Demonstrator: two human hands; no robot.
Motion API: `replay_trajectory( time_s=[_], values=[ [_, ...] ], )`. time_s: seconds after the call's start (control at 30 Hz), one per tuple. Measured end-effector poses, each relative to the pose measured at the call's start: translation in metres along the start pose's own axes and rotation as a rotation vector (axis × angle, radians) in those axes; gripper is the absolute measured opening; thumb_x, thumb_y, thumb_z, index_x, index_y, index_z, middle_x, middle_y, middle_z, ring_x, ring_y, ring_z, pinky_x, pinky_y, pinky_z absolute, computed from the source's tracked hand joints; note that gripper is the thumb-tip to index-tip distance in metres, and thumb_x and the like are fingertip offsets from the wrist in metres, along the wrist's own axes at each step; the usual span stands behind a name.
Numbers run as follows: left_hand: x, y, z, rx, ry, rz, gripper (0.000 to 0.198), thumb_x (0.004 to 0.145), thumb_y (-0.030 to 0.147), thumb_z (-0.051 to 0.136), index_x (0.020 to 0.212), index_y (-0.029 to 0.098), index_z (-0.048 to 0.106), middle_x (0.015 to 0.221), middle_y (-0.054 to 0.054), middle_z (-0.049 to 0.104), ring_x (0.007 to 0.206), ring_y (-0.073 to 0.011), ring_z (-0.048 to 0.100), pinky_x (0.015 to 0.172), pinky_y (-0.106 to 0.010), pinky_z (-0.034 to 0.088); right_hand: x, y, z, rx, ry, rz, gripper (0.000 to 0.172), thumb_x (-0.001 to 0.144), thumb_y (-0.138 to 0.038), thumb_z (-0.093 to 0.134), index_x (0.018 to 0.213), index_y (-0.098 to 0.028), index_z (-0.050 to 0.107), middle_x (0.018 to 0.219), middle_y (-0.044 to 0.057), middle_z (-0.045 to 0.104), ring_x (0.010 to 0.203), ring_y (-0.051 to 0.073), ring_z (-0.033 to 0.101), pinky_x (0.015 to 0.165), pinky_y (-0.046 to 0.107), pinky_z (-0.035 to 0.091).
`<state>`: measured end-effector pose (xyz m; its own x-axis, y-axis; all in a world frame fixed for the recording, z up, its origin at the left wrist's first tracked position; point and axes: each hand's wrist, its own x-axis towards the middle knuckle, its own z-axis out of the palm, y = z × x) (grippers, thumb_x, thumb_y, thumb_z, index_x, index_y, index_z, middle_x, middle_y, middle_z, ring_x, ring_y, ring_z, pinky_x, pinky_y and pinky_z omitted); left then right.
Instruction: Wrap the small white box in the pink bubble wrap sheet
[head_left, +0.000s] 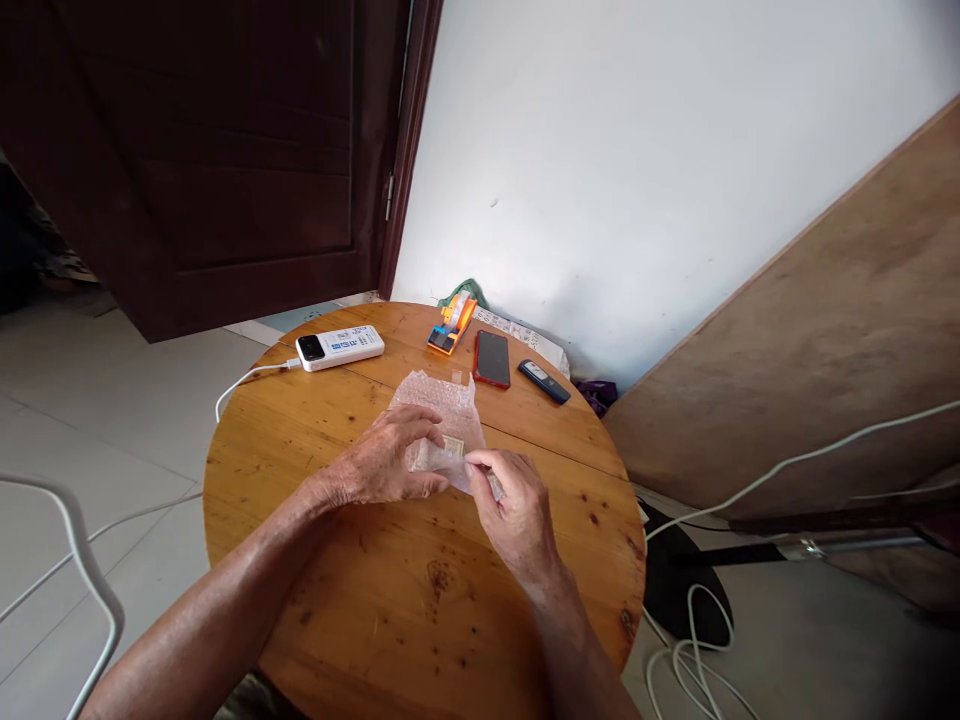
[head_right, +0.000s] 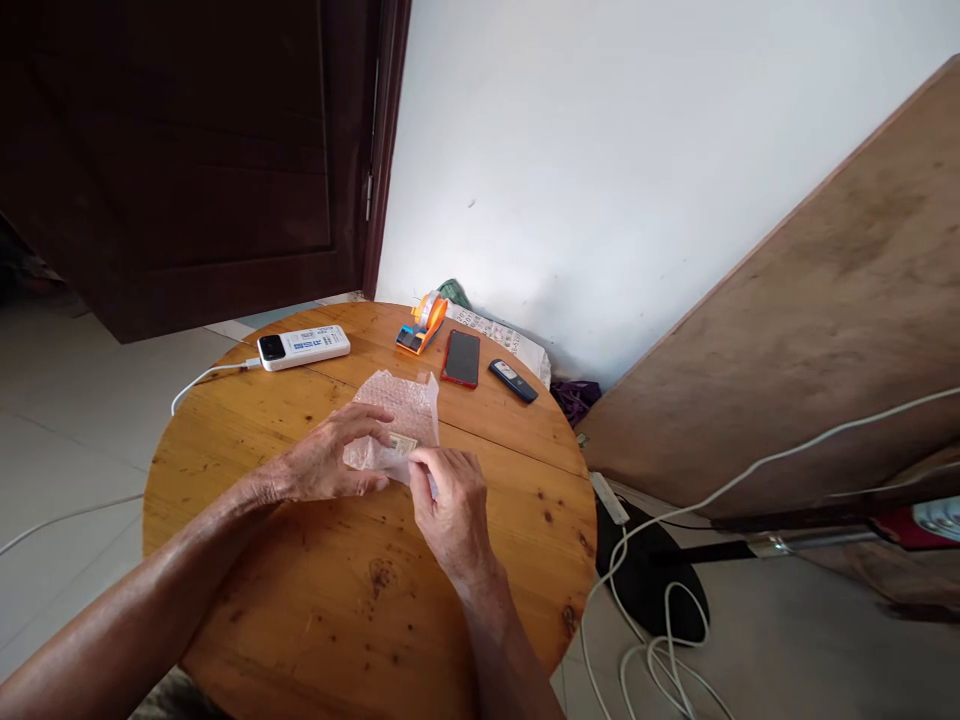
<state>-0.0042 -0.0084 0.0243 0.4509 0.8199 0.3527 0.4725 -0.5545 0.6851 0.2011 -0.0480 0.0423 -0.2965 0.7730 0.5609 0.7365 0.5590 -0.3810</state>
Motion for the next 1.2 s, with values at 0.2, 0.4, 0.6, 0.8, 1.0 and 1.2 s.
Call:
replay_trajectory(
  time_s=[0.2, 0.4, 0.6, 0.8, 1.0, 1.2],
  values=[
    [0.006, -0.001, 0.01, 0.003, 0.098, -0.117, 0.008, 0.074, 0.013, 0.066, 0.071, 0.019, 0.061, 0.111, -0.007, 0.071, 0.101, -0.02, 0.066, 0.092, -0.033, 0.051, -0.001, 0.006, 0.007, 0.092, -0.018, 0.073, 0.018, 0.089, -0.024, 0.057, 0.105, -0.025, 0.063, 0.098, 0.006, 0.072, 0.092, 0.023, 0.066, 0.084, 0.038, 0.05],
    [0.008, 0.006, 0.014, -0.114, 0.111, -0.322, 0.011, 0.072, 0.011, 0.061, 0.065, 0.019, 0.059, 0.105, 0.0, 0.074, 0.08, -0.0137, 0.067, 0.073, -0.024, 0.05, -0.001, 0.02, 0.011, 0.269, -0.088, 0.335, 0.046, 0.083, -0.025, 0.059, 0.129, -0.023, 0.052, 0.115, 0.008, 0.069, 0.101, 0.023, 0.067, 0.087, 0.038, 0.053],
    [0.011, 0.002, 0.02, -0.182, 0.141, -0.295, 0.008, 0.071, 0.011, 0.058, 0.067, 0.019, 0.058, 0.099, 0.001, 0.075, 0.073, -0.0115, 0.063, 0.067, -0.022, 0.046, 0.003, 0.014, 0.006, 0.104, -0.112, 0.196, 0.044, 0.083, -0.026, 0.058, 0.127, -0.025, 0.054, 0.12, 0.009, 0.067, 0.111, 0.028, 0.061, 0.094, 0.045, 0.048],
    [0.013, 0.004, 0.02, -0.152, 0.117, -0.311, 0.01, 0.069, 0.009, 0.057, 0.072, 0.017, 0.061, 0.085, 0.002, 0.073, 0.065, -0.0096, 0.057, 0.062, -0.02, 0.042, 0.006, 0.009, 0.006, -0.034, -0.206, 0.039, 0.054, 0.082, -0.022, 0.059, 0.135, -0.022, 0.049, 0.129, 0.012, 0.063, 0.121, 0.032, 0.053, 0.097, 0.05, 0.041],
    [0.012, -0.002, 0.022, -0.201, 0.099, -0.284, 0.01, 0.067, 0.008, 0.057, 0.071, 0.017, 0.061, 0.09, 0.001, 0.073, 0.067, -0.0091, 0.056, 0.062, -0.019, 0.041, 0.006, 0.018, 0.01, -0.037, -0.187, 0.119, 0.048, 0.085, -0.025, 0.054, 0.133, -0.02, 0.052, 0.12, 0.012, 0.067, 0.111, 0.029, 0.059, 0.094, 0.046, 0.043],
    [0.013, -0.002, 0.021, -0.229, 0.079, -0.292, 0.01, 0.068, 0.01, 0.056, 0.073, 0.016, 0.062, 0.082, 0.001, 0.069, 0.066, -0.0092, 0.054, 0.062, -0.019, 0.04, 0.007, 0.02, 0.014, -0.024, -0.207, 0.206, 0.038, 0.086, -0.024, 0.054, 0.122, -0.018, 0.062, 0.11, 0.012, 0.071, 0.102, 0.027, 0.063, 0.088, 0.041, 0.048]
  ],
)
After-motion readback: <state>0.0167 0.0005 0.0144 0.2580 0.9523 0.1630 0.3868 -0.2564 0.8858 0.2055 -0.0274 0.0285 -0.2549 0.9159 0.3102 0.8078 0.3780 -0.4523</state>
